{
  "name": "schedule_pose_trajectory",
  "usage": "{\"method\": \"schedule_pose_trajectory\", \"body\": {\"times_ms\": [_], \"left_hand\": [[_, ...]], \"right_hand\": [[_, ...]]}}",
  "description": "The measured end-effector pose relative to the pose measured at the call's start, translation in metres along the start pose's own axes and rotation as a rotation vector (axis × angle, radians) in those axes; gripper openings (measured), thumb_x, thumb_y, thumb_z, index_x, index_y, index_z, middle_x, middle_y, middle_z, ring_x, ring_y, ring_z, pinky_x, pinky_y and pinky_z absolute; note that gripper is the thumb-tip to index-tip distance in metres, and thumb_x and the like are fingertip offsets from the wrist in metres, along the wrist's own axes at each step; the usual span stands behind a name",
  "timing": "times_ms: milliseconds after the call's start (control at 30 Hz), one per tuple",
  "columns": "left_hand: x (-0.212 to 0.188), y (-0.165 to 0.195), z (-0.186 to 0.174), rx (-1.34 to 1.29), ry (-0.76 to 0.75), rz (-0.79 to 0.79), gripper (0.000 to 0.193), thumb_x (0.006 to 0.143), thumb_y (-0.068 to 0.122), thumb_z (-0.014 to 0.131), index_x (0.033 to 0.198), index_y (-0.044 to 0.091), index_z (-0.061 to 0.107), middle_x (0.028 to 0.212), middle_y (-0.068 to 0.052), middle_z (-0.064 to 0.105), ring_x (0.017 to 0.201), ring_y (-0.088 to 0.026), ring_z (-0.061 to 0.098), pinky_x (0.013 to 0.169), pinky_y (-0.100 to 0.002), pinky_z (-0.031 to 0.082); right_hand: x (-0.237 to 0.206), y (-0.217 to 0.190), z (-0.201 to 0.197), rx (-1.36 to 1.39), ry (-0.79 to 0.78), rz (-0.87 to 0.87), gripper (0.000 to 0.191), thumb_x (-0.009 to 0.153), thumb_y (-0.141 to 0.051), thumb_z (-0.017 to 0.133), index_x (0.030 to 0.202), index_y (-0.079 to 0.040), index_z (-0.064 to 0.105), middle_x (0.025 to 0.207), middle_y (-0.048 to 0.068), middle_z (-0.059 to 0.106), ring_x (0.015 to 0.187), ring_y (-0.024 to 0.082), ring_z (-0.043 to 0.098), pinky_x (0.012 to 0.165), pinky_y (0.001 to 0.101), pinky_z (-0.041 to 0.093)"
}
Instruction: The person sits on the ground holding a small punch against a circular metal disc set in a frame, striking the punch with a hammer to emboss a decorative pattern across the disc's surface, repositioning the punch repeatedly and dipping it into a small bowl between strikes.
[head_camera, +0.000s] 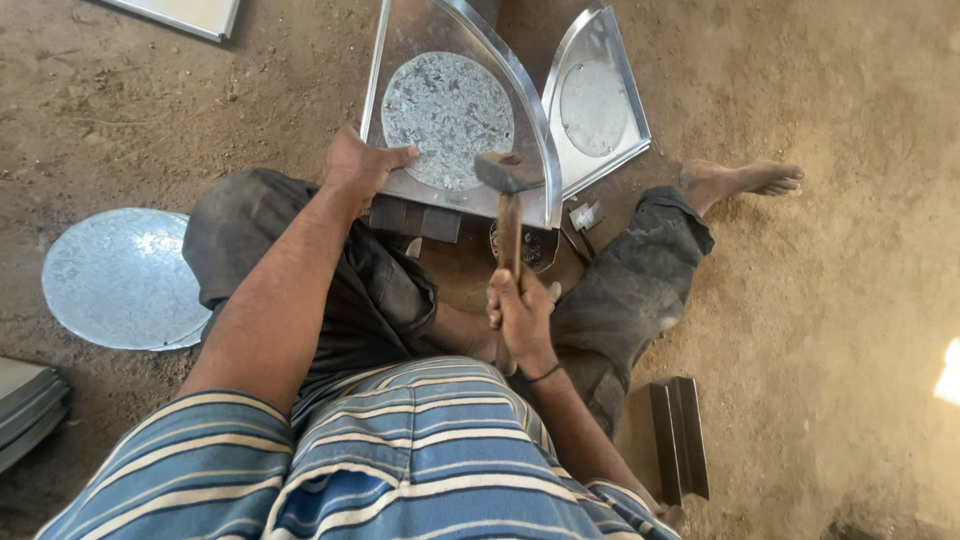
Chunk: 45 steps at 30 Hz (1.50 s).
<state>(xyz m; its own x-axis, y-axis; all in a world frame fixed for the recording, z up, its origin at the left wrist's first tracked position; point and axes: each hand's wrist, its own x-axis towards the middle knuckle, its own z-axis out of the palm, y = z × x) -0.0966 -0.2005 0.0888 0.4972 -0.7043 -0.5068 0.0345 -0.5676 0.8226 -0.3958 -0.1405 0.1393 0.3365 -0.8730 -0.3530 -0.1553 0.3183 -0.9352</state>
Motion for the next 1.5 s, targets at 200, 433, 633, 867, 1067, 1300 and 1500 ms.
{"method": "schedule_pose_trajectory", "body": {"times_ms": [200, 433, 633, 867, 1067, 1300, 1500], "left_hand": [[-0.002, -0.005, 0.012, -0.082, 0.111, 0.012, 0.067, 0.068, 0.028, 0.096, 0.119, 0.001, 0.062, 0.114, -0.014, 0.073, 0.102, -0.025, 0.073, 0.087, -0.037, 0.058], [0.002, -0.009, 0.010, 0.032, 0.145, -0.021, 0.076, 0.068, 0.036, 0.096, 0.125, 0.002, 0.059, 0.119, -0.018, 0.071, 0.111, -0.030, 0.069, 0.097, -0.042, 0.053], [0.003, -0.006, 0.012, 0.207, 0.150, 0.001, 0.091, 0.074, 0.045, 0.097, 0.134, -0.003, 0.050, 0.128, -0.025, 0.063, 0.121, -0.038, 0.060, 0.101, -0.047, 0.048], [-0.004, -0.004, 0.013, 0.147, 0.157, -0.027, 0.084, 0.069, 0.046, 0.094, 0.132, 0.004, 0.057, 0.129, -0.018, 0.067, 0.122, -0.034, 0.064, 0.103, -0.046, 0.049], [-0.006, 0.000, 0.005, 0.205, 0.116, -0.054, 0.090, 0.069, 0.049, 0.094, 0.134, 0.002, 0.054, 0.129, -0.021, 0.065, 0.121, -0.036, 0.062, 0.104, -0.045, 0.047], [-0.011, 0.006, 0.001, 0.162, 0.180, -0.173, 0.104, 0.069, 0.057, 0.093, 0.142, 0.002, 0.045, 0.128, -0.021, 0.065, 0.121, -0.037, 0.062, 0.104, -0.046, 0.047], [-0.014, 0.013, 0.005, 0.316, 0.439, 0.191, 0.059, 0.085, 0.045, 0.083, 0.128, 0.010, 0.062, 0.118, -0.012, 0.074, 0.108, -0.030, 0.071, 0.095, -0.044, 0.054]], "right_hand": [[-0.023, -0.072, -0.014, 0.117, -0.193, -0.614, 0.035, 0.110, -0.039, 0.052, 0.110, -0.004, 0.053, 0.085, 0.005, 0.058, 0.067, 0.012, 0.055, 0.057, 0.0274, 0.051], [0.015, 0.019, 0.010, -0.312, -0.002, -0.395, 0.039, 0.109, -0.041, 0.056, 0.093, -0.006, 0.061, 0.073, 0.004, 0.059, 0.058, 0.011, 0.055, 0.050, 0.0275, 0.048], [0.024, -0.029, -0.012, -0.105, -0.039, -0.197, 0.036, 0.102, -0.036, 0.063, 0.103, 0.000, 0.065, 0.074, 0.000, 0.060, 0.057, 0.009, 0.054, 0.046, 0.0256, 0.046], [-0.019, -0.115, -0.038, 0.272, -0.043, -1.071, 0.037, 0.106, -0.044, 0.053, 0.104, -0.008, 0.057, 0.074, 0.002, 0.056, 0.055, 0.009, 0.052, 0.047, 0.0258, 0.045], [0.020, 0.024, 0.007, -0.129, 0.057, 0.265, 0.039, 0.103, -0.042, 0.058, 0.085, -0.008, 0.052, 0.058, -0.001, 0.049, 0.043, 0.009, 0.046, 0.038, 0.0273, 0.040], [0.000, -0.032, -0.043, 0.047, -0.032, -0.273, 0.031, 0.112, -0.035, 0.053, 0.104, -0.005, 0.054, 0.075, 0.001, 0.054, 0.060, 0.007, 0.050, 0.053, 0.0234, 0.044], [-0.029, -0.041, -0.029, 0.081, -0.045, -0.105, 0.025, 0.110, -0.028, 0.051, 0.110, -0.003, 0.054, 0.076, 0.002, 0.055, 0.054, 0.007, 0.049, 0.047, 0.0224, 0.043]]}}
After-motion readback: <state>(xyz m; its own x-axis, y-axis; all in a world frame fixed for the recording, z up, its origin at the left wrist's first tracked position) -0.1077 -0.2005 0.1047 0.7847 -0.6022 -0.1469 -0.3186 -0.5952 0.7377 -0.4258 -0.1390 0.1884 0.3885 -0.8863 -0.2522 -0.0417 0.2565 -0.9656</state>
